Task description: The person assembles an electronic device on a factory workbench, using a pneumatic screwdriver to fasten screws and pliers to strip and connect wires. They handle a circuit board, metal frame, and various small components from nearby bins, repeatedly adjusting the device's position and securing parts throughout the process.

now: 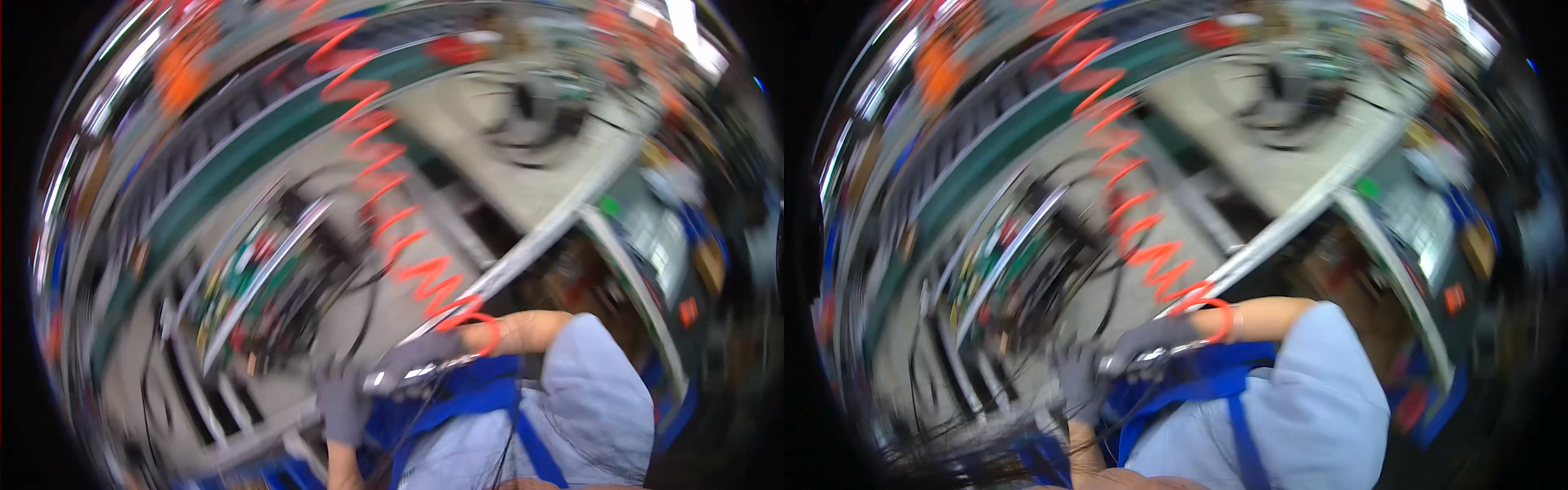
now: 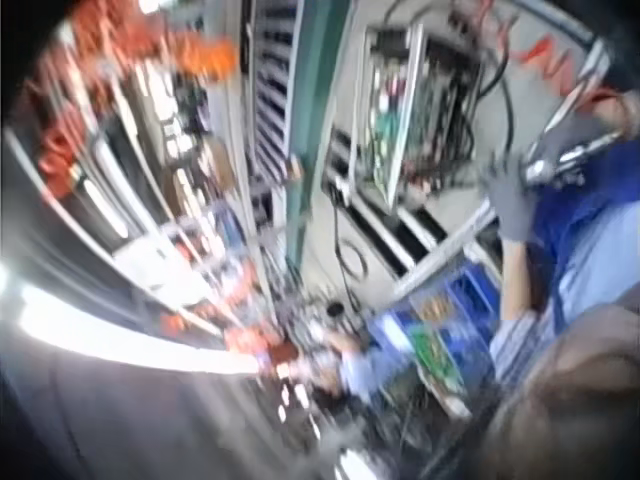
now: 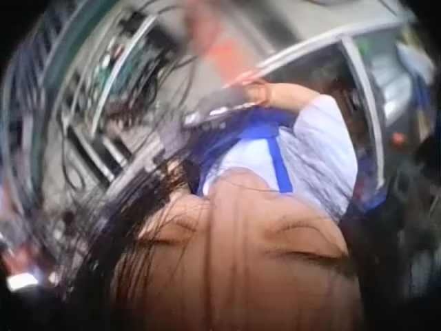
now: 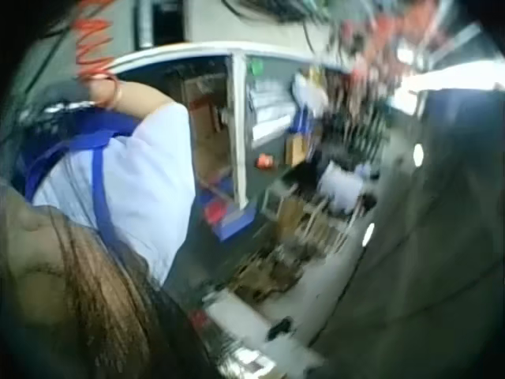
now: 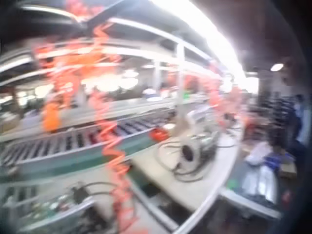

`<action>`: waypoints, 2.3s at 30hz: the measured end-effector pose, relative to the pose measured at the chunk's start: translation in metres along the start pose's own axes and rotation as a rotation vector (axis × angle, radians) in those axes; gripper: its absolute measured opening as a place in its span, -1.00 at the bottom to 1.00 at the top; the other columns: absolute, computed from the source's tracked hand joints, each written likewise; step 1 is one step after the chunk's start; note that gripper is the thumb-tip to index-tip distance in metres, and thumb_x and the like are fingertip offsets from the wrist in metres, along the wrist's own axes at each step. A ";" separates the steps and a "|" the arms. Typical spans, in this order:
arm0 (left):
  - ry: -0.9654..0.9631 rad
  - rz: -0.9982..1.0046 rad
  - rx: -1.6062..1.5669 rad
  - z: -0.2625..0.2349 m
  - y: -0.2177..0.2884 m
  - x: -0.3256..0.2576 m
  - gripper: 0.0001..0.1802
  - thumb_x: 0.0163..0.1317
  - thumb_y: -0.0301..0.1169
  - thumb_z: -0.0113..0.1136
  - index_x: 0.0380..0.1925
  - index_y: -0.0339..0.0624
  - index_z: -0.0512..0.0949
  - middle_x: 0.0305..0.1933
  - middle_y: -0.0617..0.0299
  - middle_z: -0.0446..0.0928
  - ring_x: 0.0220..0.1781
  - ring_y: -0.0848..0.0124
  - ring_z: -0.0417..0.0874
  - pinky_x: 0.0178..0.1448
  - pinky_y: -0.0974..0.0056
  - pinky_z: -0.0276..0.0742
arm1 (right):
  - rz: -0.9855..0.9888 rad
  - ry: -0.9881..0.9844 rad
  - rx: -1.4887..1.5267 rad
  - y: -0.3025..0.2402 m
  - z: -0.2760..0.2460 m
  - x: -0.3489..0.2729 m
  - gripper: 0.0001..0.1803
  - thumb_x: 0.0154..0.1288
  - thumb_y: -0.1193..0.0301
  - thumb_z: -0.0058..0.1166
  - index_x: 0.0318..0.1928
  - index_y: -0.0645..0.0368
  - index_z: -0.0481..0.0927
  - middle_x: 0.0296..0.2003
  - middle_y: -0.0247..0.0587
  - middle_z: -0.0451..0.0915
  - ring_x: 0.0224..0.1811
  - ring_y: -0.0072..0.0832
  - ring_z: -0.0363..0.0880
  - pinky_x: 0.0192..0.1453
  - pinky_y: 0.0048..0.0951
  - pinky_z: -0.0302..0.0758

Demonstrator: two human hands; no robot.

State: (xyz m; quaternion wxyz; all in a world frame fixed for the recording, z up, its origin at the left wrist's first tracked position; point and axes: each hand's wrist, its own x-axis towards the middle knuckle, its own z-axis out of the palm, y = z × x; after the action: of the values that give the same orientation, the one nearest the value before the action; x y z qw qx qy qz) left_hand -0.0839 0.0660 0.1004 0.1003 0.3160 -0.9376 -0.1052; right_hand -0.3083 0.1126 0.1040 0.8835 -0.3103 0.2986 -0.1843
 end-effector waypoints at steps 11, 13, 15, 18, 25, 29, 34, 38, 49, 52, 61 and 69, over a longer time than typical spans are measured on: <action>0.730 -1.287 0.031 -0.110 -0.022 -0.245 -0.42 0.13 -0.49 0.27 0.22 -0.18 0.45 0.10 -0.09 0.58 0.04 0.12 0.67 0.15 0.18 0.57 | 0.001 0.212 0.080 0.008 0.028 0.015 -0.36 0.22 0.07 0.12 0.19 0.22 0.38 -0.40 -0.25 0.49 -0.53 -0.59 0.47 -0.50 -0.50 0.50; 0.616 -1.533 0.145 -0.116 -0.039 -0.313 -0.48 0.12 -0.47 0.25 0.16 -0.08 0.52 0.03 -0.05 0.62 -0.01 0.15 0.70 0.07 0.19 0.60 | -0.002 0.171 0.094 0.014 0.022 0.016 -0.35 0.22 0.07 0.14 0.20 0.18 0.36 -0.38 -0.23 0.49 -0.55 -0.59 0.46 -0.53 -0.50 0.48; 0.315 -1.682 0.312 -0.099 -0.052 -0.370 -0.52 0.09 -0.39 0.26 0.09 0.02 0.58 -0.05 0.00 0.66 -0.03 0.15 0.71 0.04 0.14 0.61 | -0.017 0.158 0.036 0.012 0.018 0.013 -0.34 0.21 0.07 0.14 0.19 0.22 0.35 -0.39 -0.21 0.50 -0.58 -0.58 0.45 -0.56 -0.50 0.48; 0.037 -1.694 0.360 -0.095 -0.068 -0.379 -0.55 0.01 -0.27 0.29 0.00 0.07 0.63 -0.09 0.04 0.68 -0.03 0.13 0.70 0.04 0.07 0.61 | -0.069 0.239 -0.007 0.011 0.017 -0.004 -0.31 0.21 0.04 0.14 0.20 0.24 0.35 -0.40 -0.22 0.49 -0.59 -0.60 0.44 -0.58 -0.53 0.47; -0.327 -1.522 0.430 -0.085 -0.102 -0.369 -0.76 0.02 -0.39 0.22 -0.27 0.05 0.72 -0.17 0.01 0.69 -0.07 0.03 0.72 0.03 -0.01 0.63 | -0.154 0.264 -0.017 0.005 0.024 -0.013 -0.26 0.14 -0.05 0.21 0.11 0.29 0.38 -0.43 -0.22 0.47 -0.61 -0.57 0.47 -0.61 -0.52 0.50; -0.240 -1.483 0.360 -0.095 -0.103 -0.385 -0.80 0.06 -0.42 0.16 -0.31 -0.01 0.70 -0.25 -0.05 0.66 -0.15 -0.04 0.69 -0.01 -0.05 0.60 | -0.175 0.323 -0.062 0.002 0.026 -0.023 -0.12 -0.01 -0.07 0.25 0.17 0.35 0.37 -0.45 -0.23 0.47 -0.62 -0.55 0.48 -0.62 -0.49 0.52; -0.159 -1.462 0.373 -0.107 -0.106 -0.382 -0.81 0.09 -0.42 0.11 -0.34 -0.06 0.69 -0.29 -0.07 0.64 -0.21 -0.06 0.67 -0.06 -0.03 0.58 | -0.221 0.390 -0.117 -0.005 0.037 -0.044 -0.05 -0.11 -0.05 0.27 0.20 0.36 0.37 -0.46 -0.23 0.51 -0.64 -0.57 0.48 -0.63 -0.52 0.50; -0.036 -1.501 0.305 -0.103 -0.108 -0.395 -0.84 0.06 -0.39 0.18 -0.39 -0.12 0.70 -0.29 -0.05 0.66 -0.22 -0.01 0.68 -0.08 0.01 0.58 | -0.284 0.349 -0.146 -0.002 0.034 -0.059 -0.19 0.06 -0.02 0.23 0.16 0.32 0.36 -0.44 -0.21 0.50 -0.62 -0.59 0.49 -0.64 -0.55 0.51; 1.178 -1.033 -1.417 -0.147 -0.093 -0.319 -0.61 0.36 -0.53 0.10 0.15 -0.47 0.43 -0.12 0.11 0.55 -0.32 0.49 0.53 -0.36 0.50 0.51 | -0.413 0.421 -0.055 0.001 0.040 -0.069 -0.19 0.02 0.00 0.28 0.09 0.37 0.34 -0.48 -0.18 0.51 -0.69 -0.55 0.48 -0.68 -0.55 0.48; 1.013 -0.836 -1.654 -0.151 -0.092 -0.251 -0.60 0.40 -0.40 0.13 0.15 -0.40 0.42 -0.23 0.28 0.47 -0.35 0.63 0.44 -0.43 0.64 0.40 | -0.413 0.462 -0.068 -0.006 0.049 -0.070 -0.12 -0.14 -0.02 0.34 0.07 0.39 0.38 -0.50 -0.19 0.53 -0.72 -0.55 0.48 -0.70 -0.57 0.46; 0.392 -0.317 -1.959 -0.160 -0.082 -0.001 -0.66 0.45 -0.40 0.09 0.14 -0.34 0.43 -0.18 0.19 0.53 -0.28 0.57 0.51 -0.41 0.61 0.42 | -0.704 0.565 -0.057 -0.011 0.058 -0.106 -0.11 0.07 -0.07 0.35 0.16 0.36 0.30 -0.48 -0.26 0.48 -0.71 -0.59 0.45 -0.71 -0.60 0.45; 0.102 -0.279 -1.735 -0.147 -0.077 0.152 -0.68 0.43 -0.49 0.08 0.11 -0.46 0.48 -0.18 0.11 0.64 -0.35 0.57 0.60 -0.43 0.61 0.50 | -0.558 0.785 -0.054 -0.029 0.072 -0.121 0.04 -0.19 0.03 0.31 0.31 0.33 0.31 -0.38 -0.20 0.54 -0.57 -0.51 0.56 -0.53 -0.49 0.51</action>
State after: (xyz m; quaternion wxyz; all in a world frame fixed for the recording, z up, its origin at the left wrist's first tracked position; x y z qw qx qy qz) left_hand -0.1214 -0.1068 0.2398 0.3330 0.2442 -0.4742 -0.7776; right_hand -0.3573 0.1844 0.2179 0.6127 -0.3082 0.5195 -0.5096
